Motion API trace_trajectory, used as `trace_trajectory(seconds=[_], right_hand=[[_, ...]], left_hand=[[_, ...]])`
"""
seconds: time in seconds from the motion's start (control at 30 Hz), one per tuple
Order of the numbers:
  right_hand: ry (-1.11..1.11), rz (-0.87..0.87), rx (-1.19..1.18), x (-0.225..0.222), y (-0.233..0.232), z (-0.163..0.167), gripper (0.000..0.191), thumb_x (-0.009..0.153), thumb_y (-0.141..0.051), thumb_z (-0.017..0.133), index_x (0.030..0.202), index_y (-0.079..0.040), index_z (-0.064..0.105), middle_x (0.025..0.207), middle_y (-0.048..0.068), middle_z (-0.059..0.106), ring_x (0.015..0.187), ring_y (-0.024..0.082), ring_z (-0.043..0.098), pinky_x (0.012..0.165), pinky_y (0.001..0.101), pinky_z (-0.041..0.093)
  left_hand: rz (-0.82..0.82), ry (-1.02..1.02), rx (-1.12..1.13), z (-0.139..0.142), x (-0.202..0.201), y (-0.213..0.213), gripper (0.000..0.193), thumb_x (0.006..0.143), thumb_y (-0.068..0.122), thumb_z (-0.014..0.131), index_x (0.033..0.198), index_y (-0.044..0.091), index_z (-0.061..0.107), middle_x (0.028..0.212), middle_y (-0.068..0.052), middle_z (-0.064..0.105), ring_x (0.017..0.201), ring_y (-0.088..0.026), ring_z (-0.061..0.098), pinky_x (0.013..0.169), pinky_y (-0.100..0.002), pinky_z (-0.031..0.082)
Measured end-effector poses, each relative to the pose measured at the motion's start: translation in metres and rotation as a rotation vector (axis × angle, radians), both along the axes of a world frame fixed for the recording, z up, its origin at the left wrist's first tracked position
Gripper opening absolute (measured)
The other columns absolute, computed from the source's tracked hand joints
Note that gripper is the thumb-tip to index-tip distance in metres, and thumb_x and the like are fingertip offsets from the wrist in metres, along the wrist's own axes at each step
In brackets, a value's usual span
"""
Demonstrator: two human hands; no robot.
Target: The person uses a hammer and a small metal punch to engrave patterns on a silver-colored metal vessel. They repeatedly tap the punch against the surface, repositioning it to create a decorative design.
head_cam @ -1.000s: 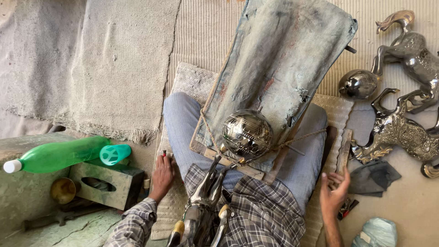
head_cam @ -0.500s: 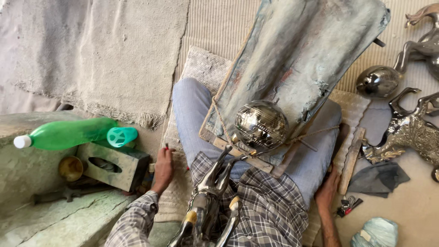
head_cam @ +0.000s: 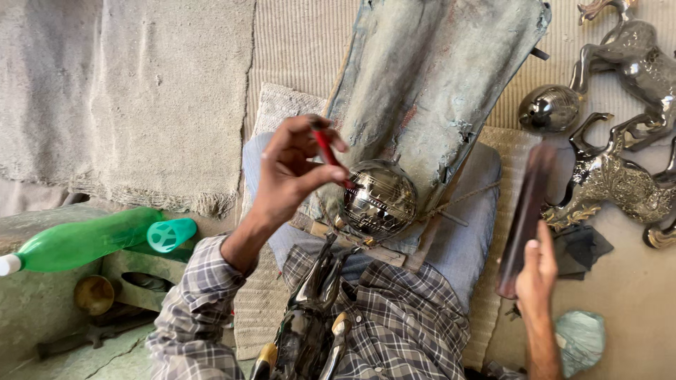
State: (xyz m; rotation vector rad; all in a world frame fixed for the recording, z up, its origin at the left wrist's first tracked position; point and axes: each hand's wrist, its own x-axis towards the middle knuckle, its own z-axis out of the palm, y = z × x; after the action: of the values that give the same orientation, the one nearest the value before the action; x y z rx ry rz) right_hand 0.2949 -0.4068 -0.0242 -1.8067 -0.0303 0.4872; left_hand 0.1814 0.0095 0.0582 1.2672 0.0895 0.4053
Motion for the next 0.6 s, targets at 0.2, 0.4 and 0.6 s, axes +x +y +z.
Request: trace_trajectory(seconds=[0.2, 0.4, 0.6], right_hand=[[-0.058, 0.113, 0.604, 0.025, 0.013, 0.071, 0.073, 0.101, -0.028, 0.065, 0.162, -0.006, 0.032, 0.108, 0.01, 0.064, 0.084, 0.023, 0.069, 0.069, 0.0393, 0.064], [-0.172, 0.303, 0.369, 0.059, 0.037, 0.11, 0.062, 0.099, -0.003, 0.075, 0.153, -0.001, 0.046, 0.086, 0.009, 0.067, 0.068, 0.019, 0.069, 0.061, 0.0328, 0.062], [-0.515, 0.605, -0.064, 0.089, 0.065, 0.149, 0.048, 0.094, -0.003, 0.08, 0.132, -0.003, 0.051, 0.092, 0.01, 0.072, 0.079, 0.015, 0.074, 0.073, 0.0279, 0.063]], left_hand=[[-0.18, 0.046, 0.078, 0.015, 0.007, -0.015, 0.038, 0.099, -0.003, 0.078, 0.132, 0.002, 0.061, 0.11, -0.011, 0.072, 0.102, -0.017, 0.074, 0.089, -0.031, 0.068], [-0.109, -0.024, 0.141, 0.008, 0.01, -0.02, 0.052, 0.095, 0.002, 0.08, 0.141, 0.007, 0.057, 0.121, -0.012, 0.071, 0.099, -0.013, 0.074, 0.085, -0.028, 0.067], [-0.155, -0.108, 0.152, -0.003, 0.014, -0.017, 0.05, 0.095, 0.004, 0.078, 0.14, 0.011, 0.056, 0.128, -0.014, 0.072, 0.102, -0.015, 0.075, 0.071, -0.02, 0.062]])
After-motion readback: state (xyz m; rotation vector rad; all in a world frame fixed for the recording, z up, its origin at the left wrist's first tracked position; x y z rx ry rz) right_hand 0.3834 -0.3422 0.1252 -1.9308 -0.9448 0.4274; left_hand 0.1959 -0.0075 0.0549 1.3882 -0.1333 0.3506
